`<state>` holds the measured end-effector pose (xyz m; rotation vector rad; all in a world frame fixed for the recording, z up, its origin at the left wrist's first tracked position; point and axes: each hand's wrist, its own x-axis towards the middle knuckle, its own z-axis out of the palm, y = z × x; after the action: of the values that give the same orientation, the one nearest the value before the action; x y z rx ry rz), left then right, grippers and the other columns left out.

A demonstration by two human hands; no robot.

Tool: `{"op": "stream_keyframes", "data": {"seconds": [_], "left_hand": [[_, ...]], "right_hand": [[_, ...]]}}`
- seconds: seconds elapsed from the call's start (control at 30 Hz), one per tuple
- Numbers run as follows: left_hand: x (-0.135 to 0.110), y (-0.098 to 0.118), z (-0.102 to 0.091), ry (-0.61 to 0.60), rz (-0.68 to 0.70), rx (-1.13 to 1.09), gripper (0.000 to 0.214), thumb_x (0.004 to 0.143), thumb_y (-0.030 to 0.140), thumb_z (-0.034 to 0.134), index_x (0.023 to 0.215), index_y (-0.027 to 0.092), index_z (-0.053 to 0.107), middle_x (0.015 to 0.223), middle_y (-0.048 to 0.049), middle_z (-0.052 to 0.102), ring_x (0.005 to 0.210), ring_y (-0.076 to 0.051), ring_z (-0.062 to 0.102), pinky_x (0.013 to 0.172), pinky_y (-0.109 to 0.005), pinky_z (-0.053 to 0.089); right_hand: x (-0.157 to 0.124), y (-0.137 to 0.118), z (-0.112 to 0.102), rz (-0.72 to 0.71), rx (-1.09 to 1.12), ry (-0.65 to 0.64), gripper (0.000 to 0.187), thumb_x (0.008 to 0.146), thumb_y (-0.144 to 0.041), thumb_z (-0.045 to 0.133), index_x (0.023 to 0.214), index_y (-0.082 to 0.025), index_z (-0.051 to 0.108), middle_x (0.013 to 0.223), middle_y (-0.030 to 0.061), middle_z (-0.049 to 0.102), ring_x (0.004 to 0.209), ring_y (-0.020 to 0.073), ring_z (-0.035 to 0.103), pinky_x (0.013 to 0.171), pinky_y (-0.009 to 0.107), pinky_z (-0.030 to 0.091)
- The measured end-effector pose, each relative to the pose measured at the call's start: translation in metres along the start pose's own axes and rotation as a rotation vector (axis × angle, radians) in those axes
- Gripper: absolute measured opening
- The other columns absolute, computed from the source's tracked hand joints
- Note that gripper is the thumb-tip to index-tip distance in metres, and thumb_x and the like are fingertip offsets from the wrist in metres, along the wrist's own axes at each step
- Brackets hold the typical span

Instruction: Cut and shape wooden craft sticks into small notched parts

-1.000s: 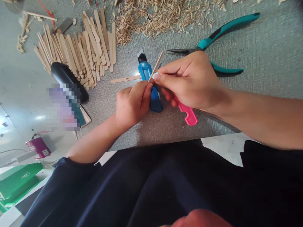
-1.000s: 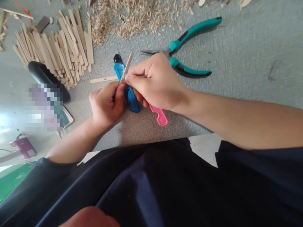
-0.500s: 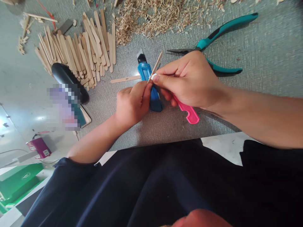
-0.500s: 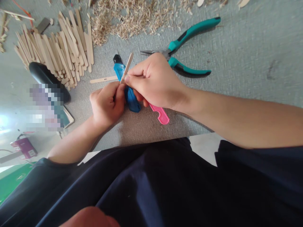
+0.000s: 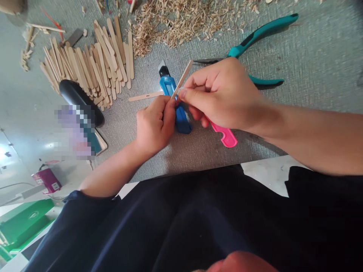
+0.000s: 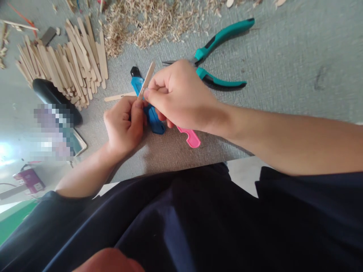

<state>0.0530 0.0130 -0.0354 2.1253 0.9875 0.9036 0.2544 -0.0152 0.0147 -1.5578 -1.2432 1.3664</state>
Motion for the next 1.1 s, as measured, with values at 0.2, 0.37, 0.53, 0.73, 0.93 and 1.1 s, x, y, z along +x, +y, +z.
{"op": "stream_keyframes", "data": {"seconds": [0.2,0.37,0.53,0.73,0.93,1.1], "left_hand": [[-0.002,0.001,0.002,0.057,0.061,0.059,0.041,0.127,0.044,0.056,0.099,0.023,0.077,0.075,0.0031,0.076,0.057,-0.007,0.061,0.058,-0.028,0.038],[-0.001,-0.003,0.004,0.107,0.013,-0.021,0.044,0.127,0.045,0.054,0.096,0.023,0.076,0.070,0.0046,0.071,0.055,-0.006,0.059,0.058,-0.026,0.041],[-0.001,-0.006,0.000,0.028,-0.101,-0.123,0.048,0.127,0.056,0.055,0.097,0.025,0.076,0.073,0.0028,0.074,0.061,-0.009,0.065,0.061,-0.029,0.047],[-0.002,-0.005,-0.002,-0.039,-0.158,-0.145,0.051,0.126,0.064,0.051,0.101,0.027,0.077,0.071,0.0030,0.074,0.064,-0.011,0.069,0.065,-0.032,0.050],[-0.001,-0.006,0.001,0.047,-0.015,-0.118,0.041,0.127,0.047,0.057,0.101,0.024,0.079,0.077,0.0035,0.078,0.064,-0.007,0.069,0.061,-0.027,0.045],[-0.002,-0.003,0.001,0.026,-0.022,-0.043,0.046,0.128,0.051,0.052,0.102,0.023,0.078,0.084,0.0011,0.082,0.068,-0.009,0.073,0.064,-0.028,0.047]], "right_hand": [[-0.002,0.001,0.007,-0.044,0.067,0.061,0.048,0.112,-0.010,0.073,0.067,-0.024,0.065,0.051,-0.0062,0.061,0.036,0.0095,0.052,0.035,0.025,0.036],[0.001,-0.003,-0.001,-0.110,0.148,0.258,0.044,0.107,-0.005,0.077,0.068,-0.024,0.070,0.051,-0.0077,0.060,0.036,0.0081,0.050,0.034,0.026,0.035],[0.001,-0.002,0.001,-0.097,0.064,0.064,0.046,0.110,0.000,0.072,0.070,-0.022,0.066,0.049,-0.0085,0.059,0.036,0.0065,0.052,0.039,0.023,0.037],[0.003,0.006,0.004,-0.122,0.054,0.044,0.045,0.111,-0.002,0.070,0.070,-0.022,0.066,0.050,-0.0091,0.060,0.035,0.0061,0.051,0.038,0.023,0.039],[0.002,0.008,0.004,-0.134,0.028,0.077,0.044,0.109,-0.001,0.071,0.071,-0.022,0.068,0.050,-0.0089,0.060,0.035,0.0056,0.052,0.038,0.021,0.040],[0.001,0.009,0.004,-0.155,0.003,0.084,0.044,0.110,-0.006,0.077,0.070,-0.022,0.068,0.050,-0.0085,0.060,0.038,0.0050,0.054,0.041,0.020,0.042]]}}
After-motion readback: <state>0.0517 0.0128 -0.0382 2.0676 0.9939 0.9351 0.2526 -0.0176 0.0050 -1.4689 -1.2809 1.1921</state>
